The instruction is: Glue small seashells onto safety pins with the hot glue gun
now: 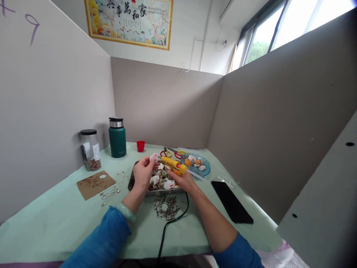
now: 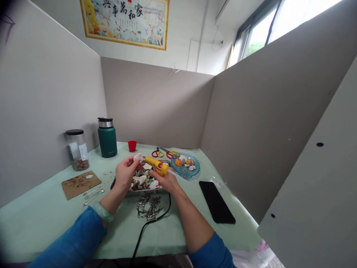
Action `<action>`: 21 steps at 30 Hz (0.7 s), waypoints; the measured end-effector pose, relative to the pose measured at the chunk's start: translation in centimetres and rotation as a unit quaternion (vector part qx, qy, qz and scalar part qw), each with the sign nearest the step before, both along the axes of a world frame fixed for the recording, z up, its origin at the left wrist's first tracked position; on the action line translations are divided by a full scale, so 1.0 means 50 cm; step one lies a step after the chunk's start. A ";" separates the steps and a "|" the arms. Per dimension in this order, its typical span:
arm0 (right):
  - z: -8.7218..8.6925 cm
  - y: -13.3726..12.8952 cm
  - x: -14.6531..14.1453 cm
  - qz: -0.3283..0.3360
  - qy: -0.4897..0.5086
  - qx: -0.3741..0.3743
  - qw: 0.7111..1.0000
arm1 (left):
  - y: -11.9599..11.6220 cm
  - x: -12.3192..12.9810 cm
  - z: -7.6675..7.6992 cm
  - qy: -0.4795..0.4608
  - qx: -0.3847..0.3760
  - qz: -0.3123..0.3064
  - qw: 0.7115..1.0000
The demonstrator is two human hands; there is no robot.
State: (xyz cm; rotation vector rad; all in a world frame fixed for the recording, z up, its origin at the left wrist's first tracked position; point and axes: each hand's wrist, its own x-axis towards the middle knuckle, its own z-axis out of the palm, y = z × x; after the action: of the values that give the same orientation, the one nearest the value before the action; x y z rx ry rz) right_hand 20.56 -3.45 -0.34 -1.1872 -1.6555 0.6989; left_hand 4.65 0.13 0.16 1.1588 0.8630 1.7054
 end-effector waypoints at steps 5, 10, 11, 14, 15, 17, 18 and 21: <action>-0.004 0.003 0.002 -0.001 0.001 0.003 1.000 | -0.002 0.001 0.002 0.009 -0.007 0.007 1.000; -0.007 0.005 0.002 -0.002 0.000 0.005 1.000 | -0.001 0.001 -0.001 0.016 -0.003 0.002 1.000; -0.006 0.005 0.002 -0.003 -0.002 0.006 1.000 | 0.000 0.001 -0.002 0.016 -0.002 0.003 1.000; -0.005 0.003 0.001 -0.002 -0.009 0.006 1.000 | 0.004 0.001 -0.004 0.012 0.002 0.005 1.000; -0.004 0.002 0.001 -0.001 -0.010 0.005 1.000 | 0.005 0.001 -0.005 0.009 0.003 0.005 1.000; -0.003 0.000 0.001 -0.002 -0.011 0.002 1.000 | 0.006 0.000 -0.006 0.006 0.005 0.006 1.000; -0.002 0.000 0.000 -0.004 -0.011 0.001 1.000 | 0.006 0.000 -0.006 0.007 0.005 0.007 1.000; 0.000 -0.003 -0.001 -0.010 -0.010 0.003 1.000 | 0.004 0.000 -0.005 0.014 -0.002 0.010 1.000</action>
State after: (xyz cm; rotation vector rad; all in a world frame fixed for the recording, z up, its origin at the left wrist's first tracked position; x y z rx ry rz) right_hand 20.52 -3.58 -0.31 -1.2084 -1.6591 0.6704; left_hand 4.63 0.32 -0.10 1.1786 0.8974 1.7067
